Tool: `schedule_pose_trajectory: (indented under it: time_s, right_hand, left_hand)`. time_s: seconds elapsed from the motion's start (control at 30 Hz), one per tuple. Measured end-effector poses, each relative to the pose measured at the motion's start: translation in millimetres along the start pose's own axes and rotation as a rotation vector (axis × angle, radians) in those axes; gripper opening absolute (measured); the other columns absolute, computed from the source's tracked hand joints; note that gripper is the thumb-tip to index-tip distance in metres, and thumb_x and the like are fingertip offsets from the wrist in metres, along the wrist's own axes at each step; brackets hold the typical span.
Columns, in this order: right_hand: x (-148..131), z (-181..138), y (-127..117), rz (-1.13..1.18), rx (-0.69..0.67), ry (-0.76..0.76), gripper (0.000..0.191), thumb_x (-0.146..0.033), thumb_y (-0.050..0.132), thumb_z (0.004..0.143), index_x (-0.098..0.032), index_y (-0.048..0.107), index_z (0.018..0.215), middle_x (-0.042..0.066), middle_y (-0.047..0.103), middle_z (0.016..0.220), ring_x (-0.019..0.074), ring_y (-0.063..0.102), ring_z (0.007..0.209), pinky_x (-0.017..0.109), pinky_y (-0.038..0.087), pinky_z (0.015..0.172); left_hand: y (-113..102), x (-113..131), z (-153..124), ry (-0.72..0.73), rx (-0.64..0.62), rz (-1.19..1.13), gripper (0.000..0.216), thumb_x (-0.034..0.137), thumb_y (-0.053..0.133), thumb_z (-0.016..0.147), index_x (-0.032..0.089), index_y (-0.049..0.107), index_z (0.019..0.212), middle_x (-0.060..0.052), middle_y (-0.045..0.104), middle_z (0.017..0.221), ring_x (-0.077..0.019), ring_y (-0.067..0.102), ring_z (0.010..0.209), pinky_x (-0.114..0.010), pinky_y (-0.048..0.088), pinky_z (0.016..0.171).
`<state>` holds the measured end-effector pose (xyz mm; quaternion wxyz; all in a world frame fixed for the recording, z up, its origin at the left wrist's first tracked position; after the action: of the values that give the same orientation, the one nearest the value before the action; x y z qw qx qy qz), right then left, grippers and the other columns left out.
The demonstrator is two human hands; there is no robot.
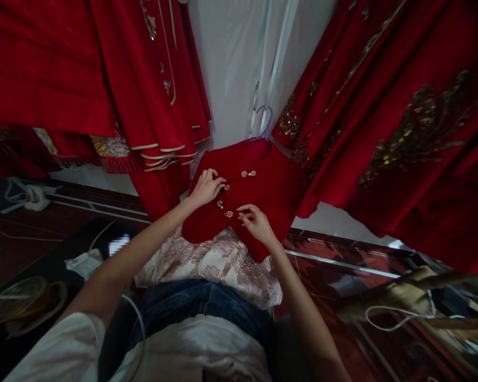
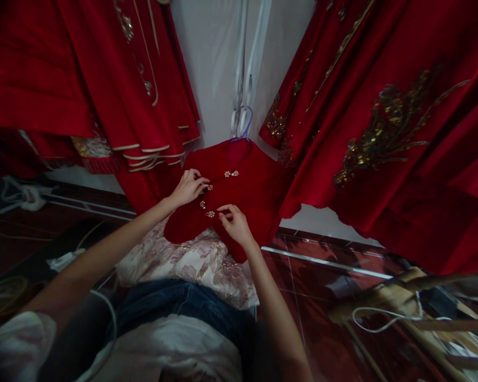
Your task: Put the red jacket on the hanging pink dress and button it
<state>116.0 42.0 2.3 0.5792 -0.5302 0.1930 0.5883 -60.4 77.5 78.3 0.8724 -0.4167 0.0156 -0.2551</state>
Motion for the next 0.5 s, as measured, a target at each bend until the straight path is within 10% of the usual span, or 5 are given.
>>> schedule_pose_trajectory:
  time_s: [0.33,0.5]
  right_hand:
    - [-3.3,0.1,-4.2,0.041,-0.026,0.01,0.021,-0.036,0.052,0.087,-0.021,0.06,0.101,0.006,0.064,0.104,0.0146,0.067,0.08,0.027,0.056,0.064]
    - [-6.1,0.0,-9.5,0.043,-0.017,0.009,0.02,-0.035,0.052,0.087,-0.022,0.06,0.1,0.006,0.065,0.104,0.0144,0.066,0.08,0.027,0.056,0.066]
  left_hand:
    - [19.0,21.5,21.3,0.395,-0.309,0.118,0.018,0.028,0.048,0.092,0.02,0.064,0.091,-0.005,0.062,0.086,-0.0198,0.052,0.092,-0.041,0.028,0.101]
    - [12.5,36.4,34.5,0.367,-0.199,0.184,0.029,0.037,0.047,0.092,0.019,0.061,0.11,-0.009,0.06,0.102,-0.0228,0.05,0.099,-0.041,0.031,0.098]
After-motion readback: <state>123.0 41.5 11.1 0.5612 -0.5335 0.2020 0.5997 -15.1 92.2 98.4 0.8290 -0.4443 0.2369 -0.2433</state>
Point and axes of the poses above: each hand's wrist, its own z-axis towards the middle knuckle, its own y-axis out of the palm, x = y × z, the point moved 10 cm from there along z, towards the middle knuckle
